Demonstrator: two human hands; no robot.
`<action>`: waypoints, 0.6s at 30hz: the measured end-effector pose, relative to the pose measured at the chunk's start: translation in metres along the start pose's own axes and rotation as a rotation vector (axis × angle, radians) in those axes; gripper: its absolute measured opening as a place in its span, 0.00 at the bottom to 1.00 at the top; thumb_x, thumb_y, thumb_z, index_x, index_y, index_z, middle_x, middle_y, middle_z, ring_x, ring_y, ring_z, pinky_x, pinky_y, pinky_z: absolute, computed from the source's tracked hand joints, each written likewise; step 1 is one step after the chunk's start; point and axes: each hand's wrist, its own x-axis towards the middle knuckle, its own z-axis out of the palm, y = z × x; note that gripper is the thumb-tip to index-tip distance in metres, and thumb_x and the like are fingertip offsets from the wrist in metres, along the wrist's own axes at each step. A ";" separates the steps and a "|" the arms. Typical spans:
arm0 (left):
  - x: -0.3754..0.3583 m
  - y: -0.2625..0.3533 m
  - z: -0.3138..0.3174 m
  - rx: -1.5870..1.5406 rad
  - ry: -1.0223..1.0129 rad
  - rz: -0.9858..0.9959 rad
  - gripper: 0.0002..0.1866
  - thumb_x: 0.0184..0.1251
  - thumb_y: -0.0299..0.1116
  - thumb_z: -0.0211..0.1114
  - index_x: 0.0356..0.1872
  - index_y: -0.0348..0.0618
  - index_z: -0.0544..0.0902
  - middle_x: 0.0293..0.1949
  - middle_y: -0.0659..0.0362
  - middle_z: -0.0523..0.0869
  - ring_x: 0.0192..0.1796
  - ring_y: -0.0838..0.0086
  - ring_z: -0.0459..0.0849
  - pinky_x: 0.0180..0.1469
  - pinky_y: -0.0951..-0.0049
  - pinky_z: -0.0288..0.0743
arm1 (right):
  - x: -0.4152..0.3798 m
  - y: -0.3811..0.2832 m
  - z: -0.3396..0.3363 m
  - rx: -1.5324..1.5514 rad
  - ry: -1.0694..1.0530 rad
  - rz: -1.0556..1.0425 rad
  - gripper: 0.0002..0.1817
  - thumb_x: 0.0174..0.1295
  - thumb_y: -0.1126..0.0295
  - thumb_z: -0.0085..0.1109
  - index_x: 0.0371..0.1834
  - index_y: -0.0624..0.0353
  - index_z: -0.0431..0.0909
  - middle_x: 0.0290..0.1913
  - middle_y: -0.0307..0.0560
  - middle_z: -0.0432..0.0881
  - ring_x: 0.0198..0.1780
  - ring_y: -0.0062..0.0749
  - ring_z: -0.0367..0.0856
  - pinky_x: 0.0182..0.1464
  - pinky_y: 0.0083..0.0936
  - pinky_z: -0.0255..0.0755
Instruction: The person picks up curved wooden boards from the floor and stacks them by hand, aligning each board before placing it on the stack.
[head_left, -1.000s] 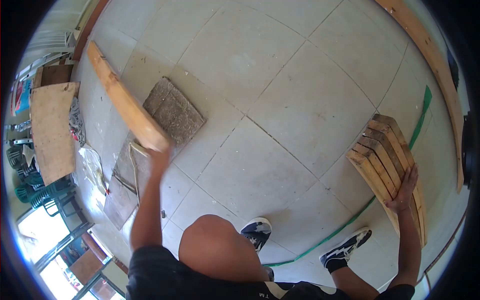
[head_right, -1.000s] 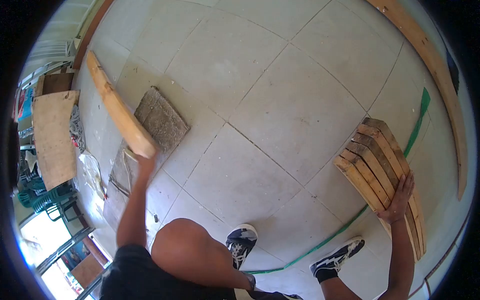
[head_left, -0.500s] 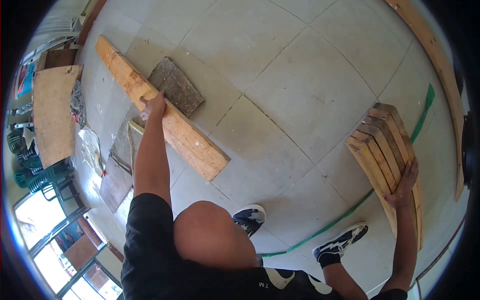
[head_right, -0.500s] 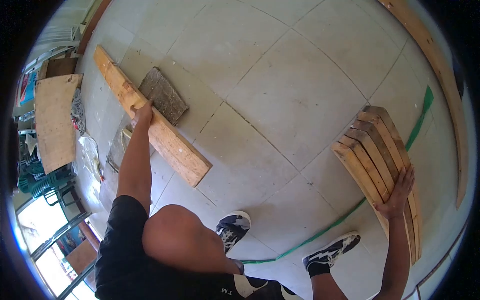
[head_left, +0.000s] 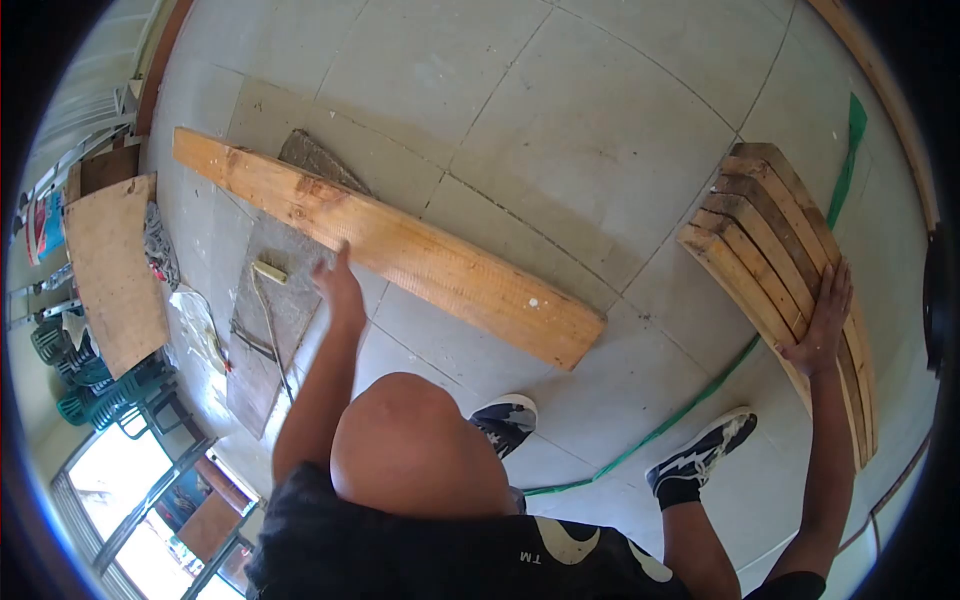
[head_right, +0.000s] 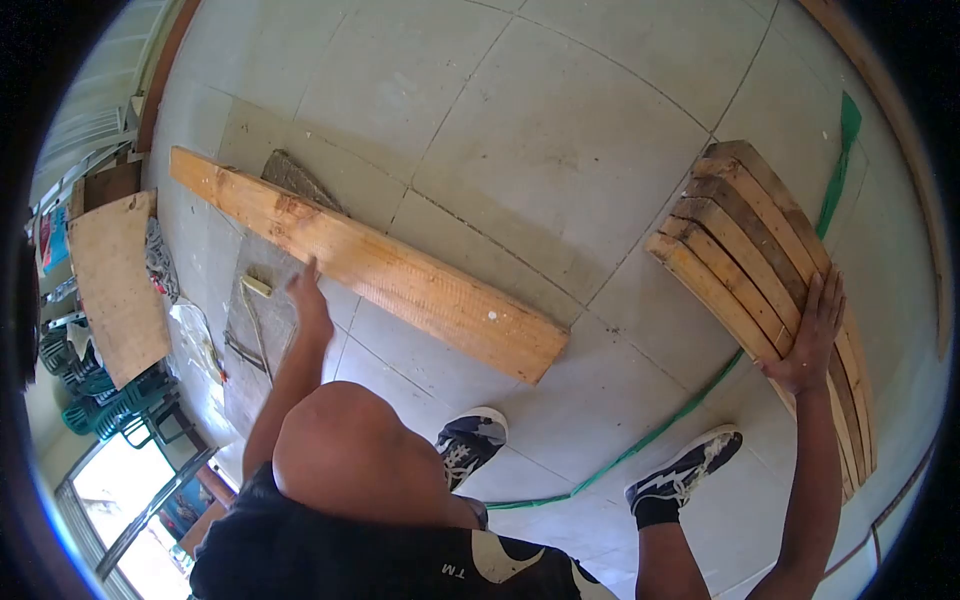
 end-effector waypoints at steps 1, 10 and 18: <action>0.023 0.015 -0.001 -0.091 0.072 -0.167 0.47 0.53 0.53 0.69 0.66 0.31 0.58 0.64 0.40 0.58 0.67 0.56 0.59 0.68 0.59 0.56 | 0.000 -0.002 0.000 0.005 -0.004 -0.003 0.71 0.35 0.14 0.39 0.76 0.56 0.40 0.76 0.63 0.41 0.76 0.59 0.39 0.73 0.56 0.33; 0.167 0.073 0.021 -0.463 -0.306 -0.225 0.50 0.52 0.56 0.71 0.61 0.20 0.61 0.55 0.42 0.74 0.51 0.63 0.81 0.46 0.66 0.81 | 0.001 -0.005 -0.002 0.002 -0.002 0.002 0.71 0.34 0.14 0.41 0.76 0.55 0.41 0.76 0.62 0.41 0.76 0.58 0.39 0.73 0.56 0.33; 0.151 0.082 0.014 -0.457 -0.066 -0.346 0.17 0.59 0.39 0.65 0.42 0.36 0.74 0.31 0.56 0.79 0.36 0.69 0.82 0.40 0.64 0.82 | 0.001 -0.003 -0.001 0.000 0.002 0.018 0.71 0.33 0.14 0.41 0.76 0.56 0.42 0.76 0.61 0.41 0.76 0.56 0.39 0.73 0.55 0.33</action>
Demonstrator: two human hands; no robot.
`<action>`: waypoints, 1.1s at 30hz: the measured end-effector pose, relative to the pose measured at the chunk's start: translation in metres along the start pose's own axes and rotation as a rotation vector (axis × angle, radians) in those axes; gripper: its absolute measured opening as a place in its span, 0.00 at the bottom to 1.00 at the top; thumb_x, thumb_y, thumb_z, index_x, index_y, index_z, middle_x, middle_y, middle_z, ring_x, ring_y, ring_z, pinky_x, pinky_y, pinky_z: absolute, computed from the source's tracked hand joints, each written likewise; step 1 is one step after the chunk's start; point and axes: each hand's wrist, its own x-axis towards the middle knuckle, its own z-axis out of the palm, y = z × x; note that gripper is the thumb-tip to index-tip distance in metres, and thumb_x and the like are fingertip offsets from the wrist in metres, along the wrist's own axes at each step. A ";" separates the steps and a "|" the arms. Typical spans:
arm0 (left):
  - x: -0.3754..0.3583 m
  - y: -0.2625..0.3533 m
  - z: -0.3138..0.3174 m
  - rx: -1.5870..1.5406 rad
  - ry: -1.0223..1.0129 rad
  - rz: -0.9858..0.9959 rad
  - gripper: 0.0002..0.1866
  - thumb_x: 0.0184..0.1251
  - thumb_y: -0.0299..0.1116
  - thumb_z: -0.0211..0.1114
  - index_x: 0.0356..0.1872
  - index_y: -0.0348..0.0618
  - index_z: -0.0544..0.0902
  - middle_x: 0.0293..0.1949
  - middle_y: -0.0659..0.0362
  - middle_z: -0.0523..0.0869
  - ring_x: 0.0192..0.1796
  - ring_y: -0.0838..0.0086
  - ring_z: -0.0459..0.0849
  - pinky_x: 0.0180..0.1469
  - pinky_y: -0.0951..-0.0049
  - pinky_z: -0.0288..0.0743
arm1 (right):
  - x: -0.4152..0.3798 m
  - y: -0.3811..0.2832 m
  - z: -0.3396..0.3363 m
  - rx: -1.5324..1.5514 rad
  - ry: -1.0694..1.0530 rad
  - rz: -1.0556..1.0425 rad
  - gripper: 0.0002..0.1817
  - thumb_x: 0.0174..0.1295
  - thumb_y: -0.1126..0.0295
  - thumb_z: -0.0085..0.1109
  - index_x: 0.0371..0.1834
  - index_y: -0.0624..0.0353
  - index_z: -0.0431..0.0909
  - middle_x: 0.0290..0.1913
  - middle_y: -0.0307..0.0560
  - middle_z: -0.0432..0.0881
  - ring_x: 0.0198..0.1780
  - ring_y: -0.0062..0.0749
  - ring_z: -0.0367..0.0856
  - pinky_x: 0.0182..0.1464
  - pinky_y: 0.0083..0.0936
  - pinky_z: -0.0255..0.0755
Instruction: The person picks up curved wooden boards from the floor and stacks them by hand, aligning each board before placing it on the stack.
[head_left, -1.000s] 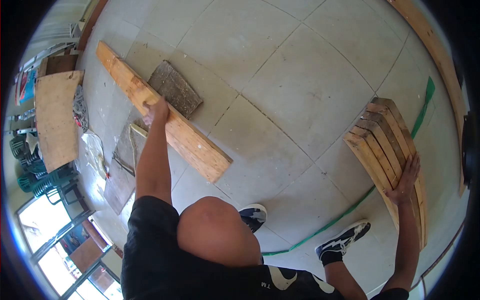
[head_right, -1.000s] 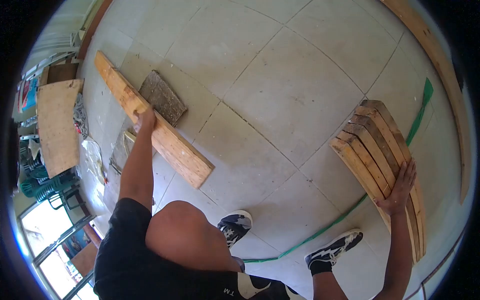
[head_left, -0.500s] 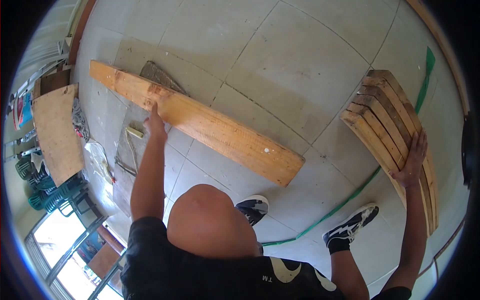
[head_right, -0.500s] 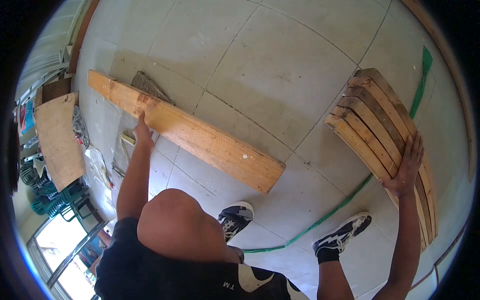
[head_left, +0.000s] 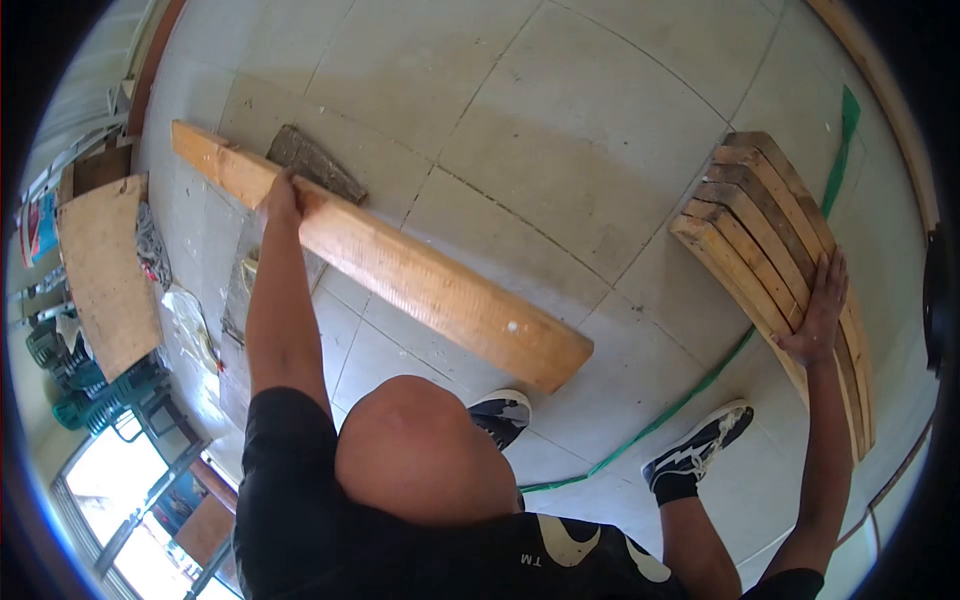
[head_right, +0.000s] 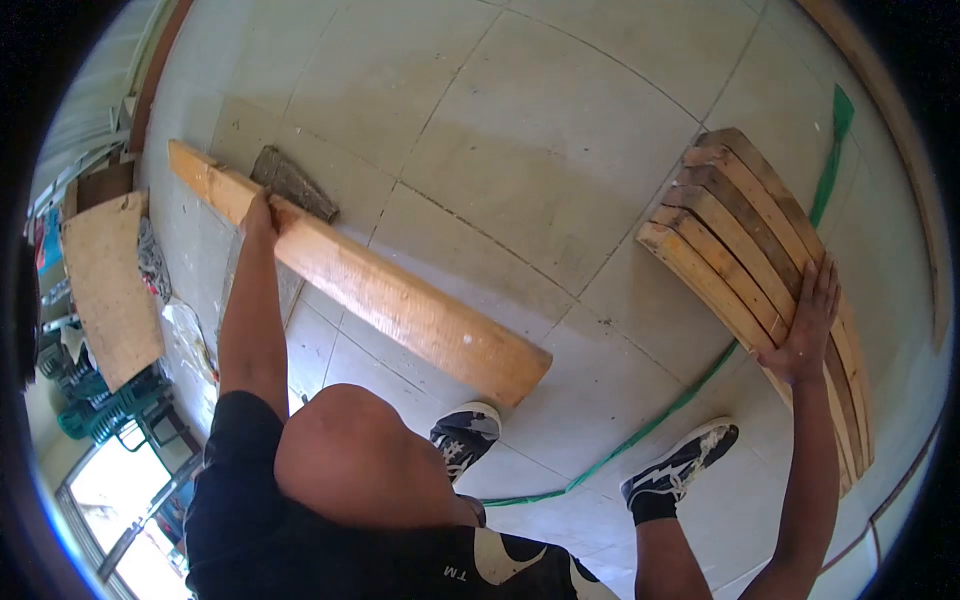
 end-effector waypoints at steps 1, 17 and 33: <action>-0.026 0.005 -0.004 -0.123 -0.109 -0.018 0.14 0.59 0.38 0.64 0.39 0.40 0.74 0.27 0.59 0.77 0.32 0.70 0.81 0.36 0.64 0.82 | -0.003 0.001 0.001 0.001 -0.002 0.020 0.71 0.33 0.14 0.41 0.76 0.56 0.42 0.76 0.61 0.41 0.76 0.56 0.39 0.73 0.55 0.33; -0.183 -0.080 0.005 -0.455 -0.752 -0.025 0.31 0.56 0.42 0.61 0.60 0.37 0.66 0.51 0.46 0.75 0.57 0.52 0.74 0.62 0.49 0.66 | -0.006 0.003 0.006 -0.036 0.008 0.003 0.72 0.26 0.23 0.55 0.76 0.53 0.41 0.76 0.60 0.41 0.76 0.57 0.39 0.73 0.54 0.35; -0.239 -0.109 -0.028 -0.260 -0.706 -0.215 0.39 0.47 0.43 0.53 0.65 0.36 0.63 0.60 0.44 0.73 0.65 0.51 0.69 0.68 0.52 0.60 | -0.014 0.022 0.019 0.040 0.030 -0.053 0.70 0.33 0.22 0.54 0.76 0.55 0.41 0.76 0.63 0.40 0.76 0.60 0.38 0.72 0.56 0.34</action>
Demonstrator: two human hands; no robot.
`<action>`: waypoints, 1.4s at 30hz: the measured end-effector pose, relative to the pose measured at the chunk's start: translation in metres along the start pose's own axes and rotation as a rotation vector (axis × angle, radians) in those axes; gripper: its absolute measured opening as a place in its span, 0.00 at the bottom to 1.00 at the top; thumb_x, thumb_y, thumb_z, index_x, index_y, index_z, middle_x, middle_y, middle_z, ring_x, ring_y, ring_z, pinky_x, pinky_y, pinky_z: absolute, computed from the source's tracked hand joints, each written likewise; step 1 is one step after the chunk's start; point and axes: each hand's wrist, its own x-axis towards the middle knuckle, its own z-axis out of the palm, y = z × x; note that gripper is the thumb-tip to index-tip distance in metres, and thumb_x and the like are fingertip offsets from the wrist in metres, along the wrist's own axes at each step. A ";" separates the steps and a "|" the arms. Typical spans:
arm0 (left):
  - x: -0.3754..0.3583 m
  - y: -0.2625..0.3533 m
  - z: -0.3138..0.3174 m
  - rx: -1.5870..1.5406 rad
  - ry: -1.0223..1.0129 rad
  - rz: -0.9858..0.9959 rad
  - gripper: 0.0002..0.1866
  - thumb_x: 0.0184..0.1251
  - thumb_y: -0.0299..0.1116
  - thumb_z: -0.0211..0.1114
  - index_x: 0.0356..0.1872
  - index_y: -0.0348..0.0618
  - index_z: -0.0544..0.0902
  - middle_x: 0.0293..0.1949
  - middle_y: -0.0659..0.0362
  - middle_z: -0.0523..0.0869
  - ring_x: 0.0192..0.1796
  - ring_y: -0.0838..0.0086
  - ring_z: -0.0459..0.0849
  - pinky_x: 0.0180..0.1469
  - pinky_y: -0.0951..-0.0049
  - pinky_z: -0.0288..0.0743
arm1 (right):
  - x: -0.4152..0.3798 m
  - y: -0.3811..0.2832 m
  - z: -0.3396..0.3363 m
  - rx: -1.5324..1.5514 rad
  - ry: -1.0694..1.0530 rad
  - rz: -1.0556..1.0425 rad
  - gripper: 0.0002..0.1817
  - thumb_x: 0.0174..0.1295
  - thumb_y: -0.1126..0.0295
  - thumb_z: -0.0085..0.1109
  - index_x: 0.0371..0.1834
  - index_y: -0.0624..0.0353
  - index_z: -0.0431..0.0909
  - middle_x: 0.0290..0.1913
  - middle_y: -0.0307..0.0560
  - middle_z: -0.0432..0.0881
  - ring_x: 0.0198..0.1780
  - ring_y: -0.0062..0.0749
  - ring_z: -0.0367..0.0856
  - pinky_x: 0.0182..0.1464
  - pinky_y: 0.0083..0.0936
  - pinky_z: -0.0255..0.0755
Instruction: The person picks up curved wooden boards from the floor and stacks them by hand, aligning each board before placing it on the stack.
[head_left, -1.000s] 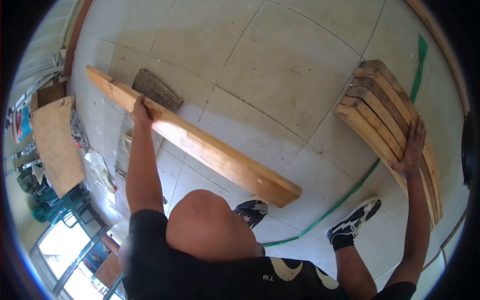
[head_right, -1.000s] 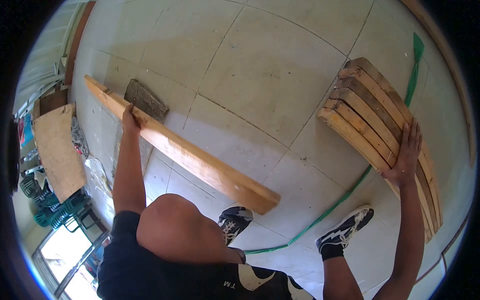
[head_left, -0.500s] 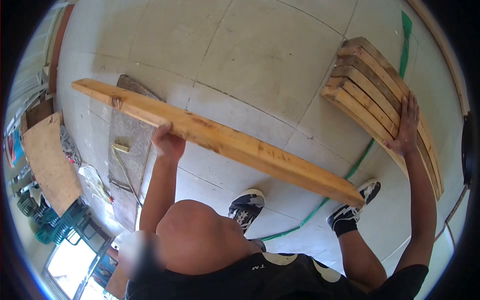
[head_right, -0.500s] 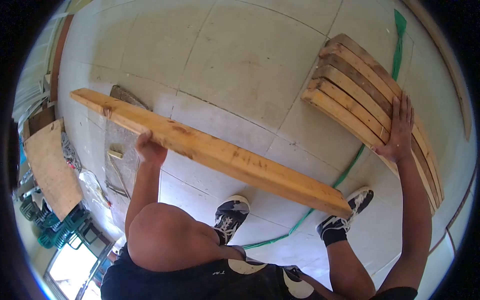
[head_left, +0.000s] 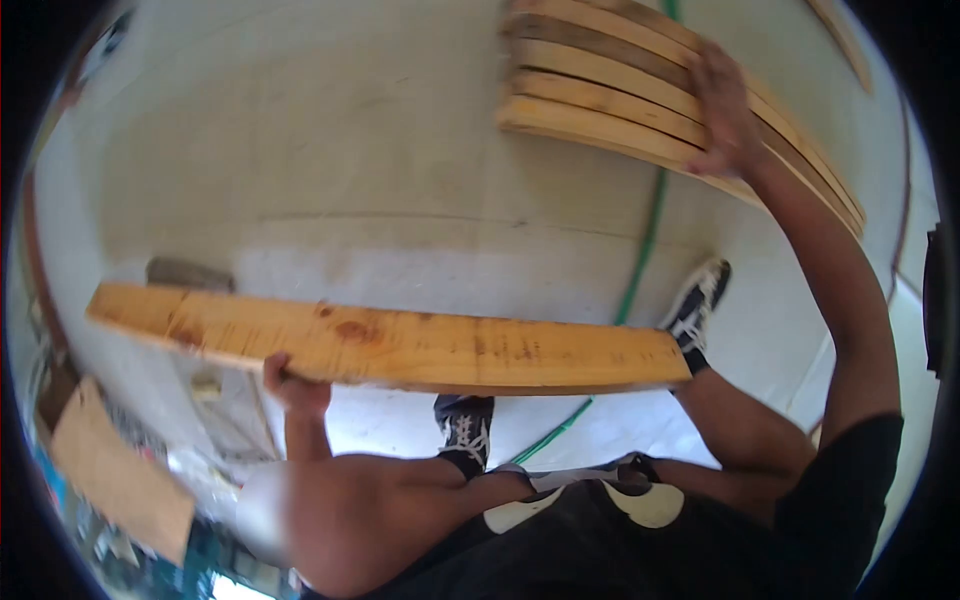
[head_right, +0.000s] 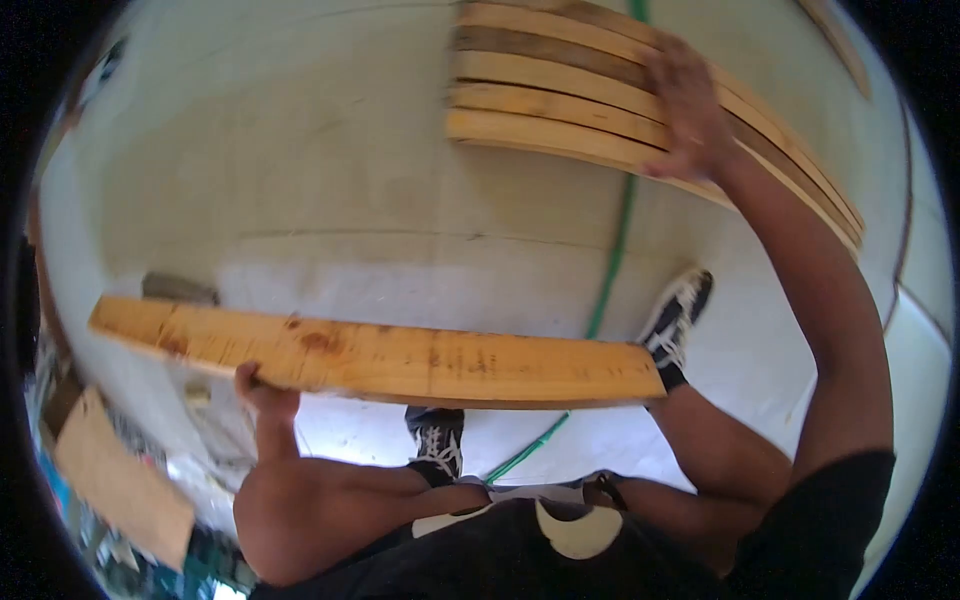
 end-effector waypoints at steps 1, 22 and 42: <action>-0.003 0.006 0.004 0.046 0.055 -0.013 0.36 0.48 0.42 0.54 0.63 0.39 0.66 0.59 0.50 0.74 0.64 0.55 0.70 0.67 0.53 0.62 | -0.003 -0.001 -0.002 -0.014 -0.013 0.012 0.70 0.33 0.23 0.56 0.76 0.55 0.40 0.76 0.64 0.39 0.76 0.60 0.37 0.72 0.56 0.34; 0.005 0.060 0.032 0.170 -0.346 -0.200 0.32 0.57 0.40 0.57 0.64 0.42 0.65 0.60 0.56 0.75 0.62 0.61 0.73 0.59 0.54 0.73 | 0.037 -0.064 -0.004 -0.137 -0.271 0.067 0.70 0.34 0.31 0.66 0.76 0.53 0.35 0.76 0.61 0.32 0.77 0.57 0.29 0.73 0.58 0.29; -0.020 0.053 0.086 0.108 -0.480 -0.139 0.32 0.53 0.38 0.55 0.61 0.35 0.64 0.58 0.45 0.73 0.60 0.50 0.74 0.55 0.44 0.77 | 0.032 -0.132 -0.125 -0.296 -0.472 0.167 0.67 0.42 0.26 0.56 0.77 0.55 0.33 0.77 0.58 0.28 0.77 0.54 0.24 0.73 0.59 0.25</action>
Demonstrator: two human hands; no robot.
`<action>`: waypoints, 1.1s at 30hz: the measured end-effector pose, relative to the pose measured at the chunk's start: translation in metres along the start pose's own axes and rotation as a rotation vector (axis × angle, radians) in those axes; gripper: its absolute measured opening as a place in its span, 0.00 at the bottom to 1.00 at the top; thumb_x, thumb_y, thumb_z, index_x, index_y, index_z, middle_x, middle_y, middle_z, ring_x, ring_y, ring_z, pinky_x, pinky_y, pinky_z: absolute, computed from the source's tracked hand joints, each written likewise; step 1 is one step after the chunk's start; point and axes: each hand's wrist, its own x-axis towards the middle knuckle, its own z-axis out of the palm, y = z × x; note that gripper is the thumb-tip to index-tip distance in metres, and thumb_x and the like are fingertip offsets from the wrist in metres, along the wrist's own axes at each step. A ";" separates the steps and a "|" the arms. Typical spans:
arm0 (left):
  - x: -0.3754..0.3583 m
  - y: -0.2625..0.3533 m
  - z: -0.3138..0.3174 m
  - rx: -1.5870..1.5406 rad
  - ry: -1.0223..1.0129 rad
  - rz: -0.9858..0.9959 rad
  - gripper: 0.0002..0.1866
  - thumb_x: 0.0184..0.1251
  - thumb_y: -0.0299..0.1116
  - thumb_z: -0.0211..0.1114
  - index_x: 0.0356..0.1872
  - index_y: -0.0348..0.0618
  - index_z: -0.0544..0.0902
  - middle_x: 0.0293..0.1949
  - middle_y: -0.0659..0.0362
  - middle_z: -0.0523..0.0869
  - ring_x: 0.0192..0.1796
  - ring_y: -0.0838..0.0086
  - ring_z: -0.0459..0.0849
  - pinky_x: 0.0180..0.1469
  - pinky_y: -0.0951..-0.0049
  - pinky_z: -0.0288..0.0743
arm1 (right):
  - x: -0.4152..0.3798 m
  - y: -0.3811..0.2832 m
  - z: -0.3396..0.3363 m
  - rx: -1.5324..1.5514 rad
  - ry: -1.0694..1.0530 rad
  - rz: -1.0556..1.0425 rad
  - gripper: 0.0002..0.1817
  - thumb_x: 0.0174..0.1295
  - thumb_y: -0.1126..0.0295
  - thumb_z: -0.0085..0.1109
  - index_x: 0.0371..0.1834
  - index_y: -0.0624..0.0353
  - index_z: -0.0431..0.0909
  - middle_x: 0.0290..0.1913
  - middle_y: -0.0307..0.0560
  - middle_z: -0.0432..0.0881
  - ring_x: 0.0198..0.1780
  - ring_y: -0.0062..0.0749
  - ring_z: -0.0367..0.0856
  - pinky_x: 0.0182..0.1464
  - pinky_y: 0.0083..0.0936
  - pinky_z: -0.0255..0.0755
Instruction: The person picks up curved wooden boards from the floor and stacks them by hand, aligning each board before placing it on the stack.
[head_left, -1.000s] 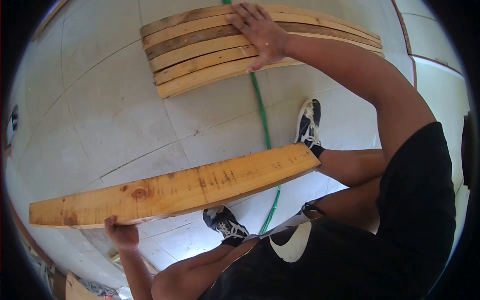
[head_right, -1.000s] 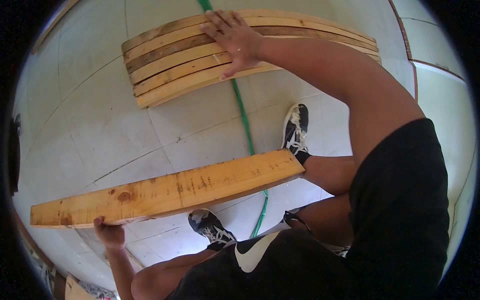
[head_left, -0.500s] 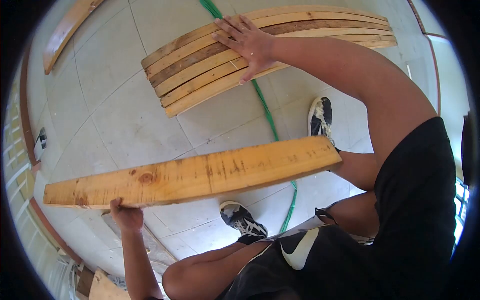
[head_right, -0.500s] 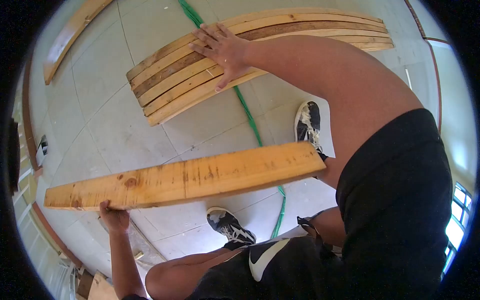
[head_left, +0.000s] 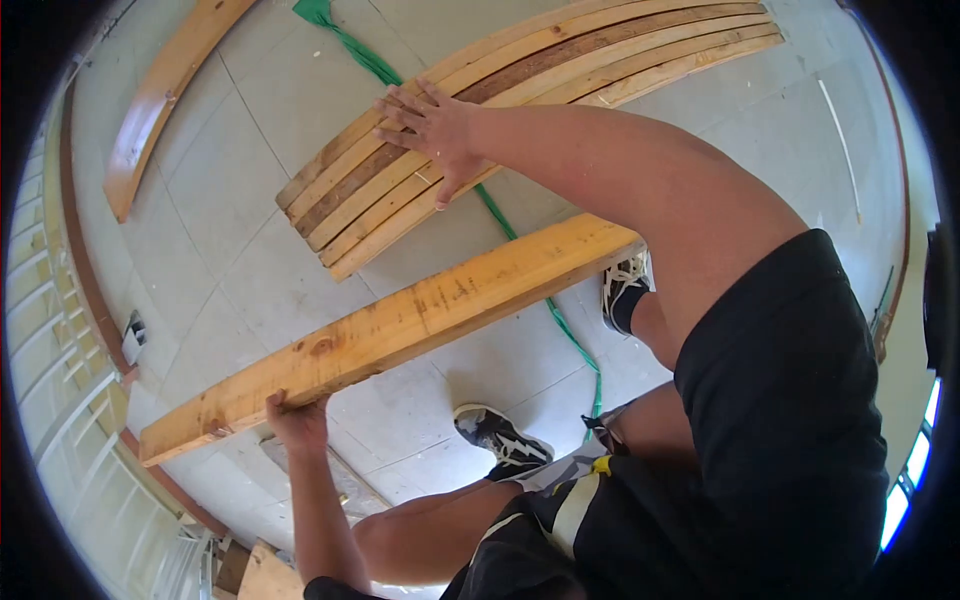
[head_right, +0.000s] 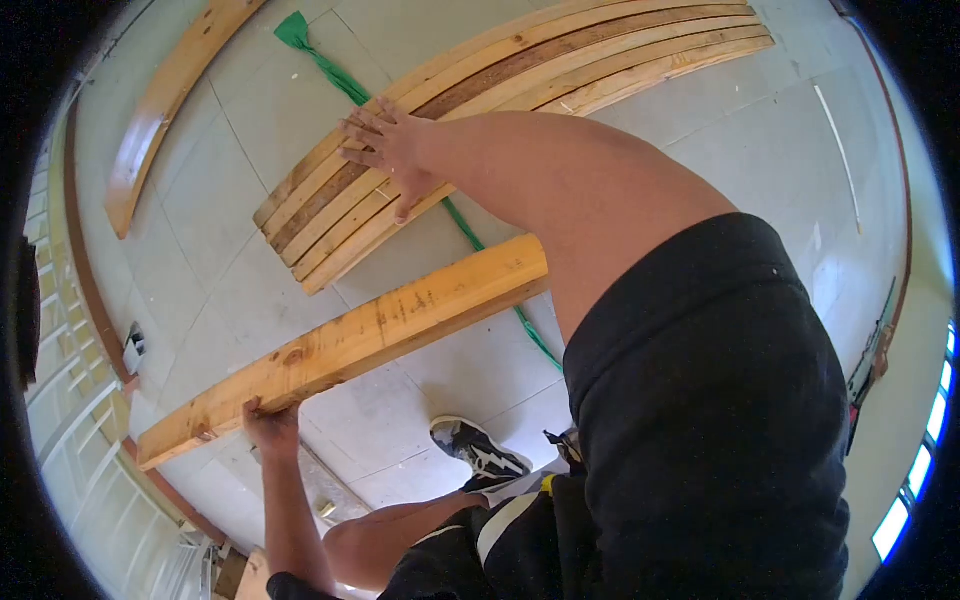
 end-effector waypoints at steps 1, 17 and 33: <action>-0.005 0.000 0.002 -0.014 0.011 -0.010 0.33 0.53 0.38 0.55 0.62 0.36 0.63 0.59 0.45 0.72 0.60 0.50 0.74 0.55 0.44 0.77 | -0.001 -0.001 -0.003 -0.008 -0.014 -0.009 0.67 0.42 0.25 0.56 0.77 0.55 0.33 0.77 0.58 0.28 0.77 0.54 0.24 0.73 0.59 0.25; -0.044 -0.162 0.189 -0.328 0.060 -0.129 0.32 0.56 0.40 0.54 0.63 0.37 0.62 0.61 0.45 0.69 0.63 0.49 0.70 0.56 0.42 0.74 | 0.007 0.014 -0.025 0.083 -0.068 -0.064 0.66 0.44 0.26 0.56 0.76 0.57 0.35 0.76 0.62 0.27 0.76 0.59 0.21 0.71 0.61 0.22; -0.038 -0.228 0.329 -0.226 0.021 -0.281 0.30 0.63 0.42 0.51 0.62 0.32 0.62 0.61 0.45 0.70 0.62 0.54 0.73 0.61 0.53 0.74 | 0.002 0.037 -0.003 0.281 0.083 -0.138 0.65 0.41 0.28 0.60 0.76 0.55 0.42 0.77 0.61 0.31 0.76 0.59 0.23 0.70 0.65 0.23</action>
